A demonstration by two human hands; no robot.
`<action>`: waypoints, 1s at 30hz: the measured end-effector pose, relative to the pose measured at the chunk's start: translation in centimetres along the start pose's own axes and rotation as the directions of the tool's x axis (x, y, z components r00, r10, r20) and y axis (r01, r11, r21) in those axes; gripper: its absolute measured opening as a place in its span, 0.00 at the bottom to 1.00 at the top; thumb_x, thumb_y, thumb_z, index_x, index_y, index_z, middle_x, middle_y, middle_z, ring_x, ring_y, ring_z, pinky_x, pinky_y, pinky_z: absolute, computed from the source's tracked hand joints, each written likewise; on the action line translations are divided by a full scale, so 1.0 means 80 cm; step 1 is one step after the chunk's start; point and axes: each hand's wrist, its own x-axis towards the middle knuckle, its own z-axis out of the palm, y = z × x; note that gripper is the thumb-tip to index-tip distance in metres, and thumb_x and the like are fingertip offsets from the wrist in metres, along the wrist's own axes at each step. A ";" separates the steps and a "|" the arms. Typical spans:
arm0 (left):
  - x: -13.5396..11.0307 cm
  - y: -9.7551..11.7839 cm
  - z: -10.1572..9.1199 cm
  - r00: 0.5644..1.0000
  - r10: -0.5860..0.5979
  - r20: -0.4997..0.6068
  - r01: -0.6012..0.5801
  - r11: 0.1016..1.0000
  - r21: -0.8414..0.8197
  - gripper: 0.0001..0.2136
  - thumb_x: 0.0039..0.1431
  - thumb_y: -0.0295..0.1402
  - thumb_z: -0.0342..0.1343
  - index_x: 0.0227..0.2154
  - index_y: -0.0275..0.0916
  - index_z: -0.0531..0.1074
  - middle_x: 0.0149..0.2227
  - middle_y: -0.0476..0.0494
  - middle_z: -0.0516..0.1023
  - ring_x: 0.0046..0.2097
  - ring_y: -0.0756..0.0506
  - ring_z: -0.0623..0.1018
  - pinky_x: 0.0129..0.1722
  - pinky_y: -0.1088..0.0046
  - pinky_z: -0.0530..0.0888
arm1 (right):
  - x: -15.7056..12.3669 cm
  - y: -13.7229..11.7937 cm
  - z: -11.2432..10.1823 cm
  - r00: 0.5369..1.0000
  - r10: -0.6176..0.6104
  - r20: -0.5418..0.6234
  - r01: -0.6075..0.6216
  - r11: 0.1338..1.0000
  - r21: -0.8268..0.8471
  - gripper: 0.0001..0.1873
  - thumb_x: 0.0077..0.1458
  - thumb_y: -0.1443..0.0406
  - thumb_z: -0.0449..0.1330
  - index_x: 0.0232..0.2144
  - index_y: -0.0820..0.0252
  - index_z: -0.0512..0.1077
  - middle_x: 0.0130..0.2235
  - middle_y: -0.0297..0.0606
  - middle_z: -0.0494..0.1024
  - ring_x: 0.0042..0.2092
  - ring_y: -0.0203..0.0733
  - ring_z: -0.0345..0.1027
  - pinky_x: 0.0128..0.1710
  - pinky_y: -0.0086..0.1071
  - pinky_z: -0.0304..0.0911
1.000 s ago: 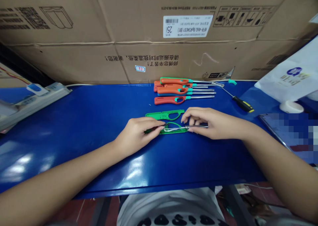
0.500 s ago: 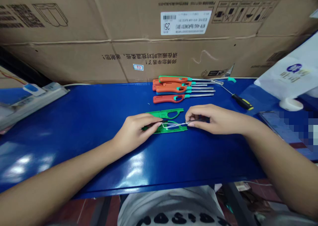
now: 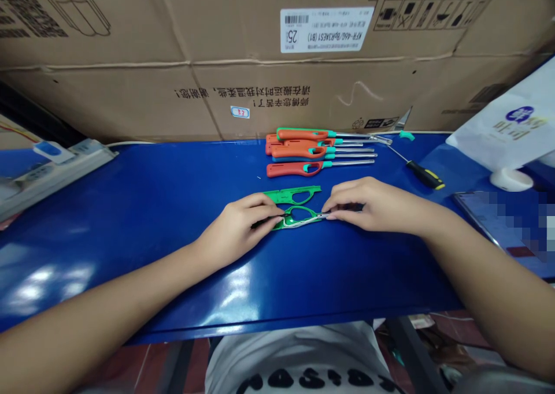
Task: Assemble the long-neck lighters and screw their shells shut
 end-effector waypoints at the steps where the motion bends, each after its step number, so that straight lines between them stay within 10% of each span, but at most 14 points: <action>1: 0.000 0.000 0.000 1.000 -0.004 0.003 0.004 1.000 -0.002 0.07 0.66 0.27 0.58 0.44 0.34 0.79 0.41 0.41 0.80 0.41 0.47 0.81 0.44 0.73 0.79 | 0.000 0.001 0.000 1.000 -0.007 -0.007 0.007 1.000 -0.012 0.12 0.64 0.64 0.58 0.41 0.60 0.81 0.40 0.40 0.82 0.40 0.40 0.75 0.43 0.33 0.66; 25: -0.001 -0.003 0.006 1.000 -0.027 -0.006 0.026 0.997 -0.070 0.09 0.63 0.28 0.62 0.45 0.34 0.80 0.39 0.42 0.83 0.40 0.47 0.82 0.41 0.74 0.79 | 0.000 0.002 0.007 1.000 -0.025 -0.010 0.020 0.943 -0.333 0.13 0.64 0.67 0.56 0.35 0.57 0.81 0.37 0.39 0.83 0.43 0.45 0.73 0.38 0.34 0.65; 30: -0.002 -0.003 0.006 1.000 -0.025 -0.012 0.024 0.997 -0.070 0.09 0.64 0.29 0.62 0.45 0.35 0.80 0.38 0.43 0.83 0.39 0.47 0.82 0.41 0.74 0.79 | 0.002 0.003 0.005 1.000 0.014 -0.008 -0.015 0.980 -0.198 0.11 0.64 0.63 0.58 0.37 0.57 0.81 0.40 0.40 0.83 0.44 0.45 0.72 0.44 0.36 0.66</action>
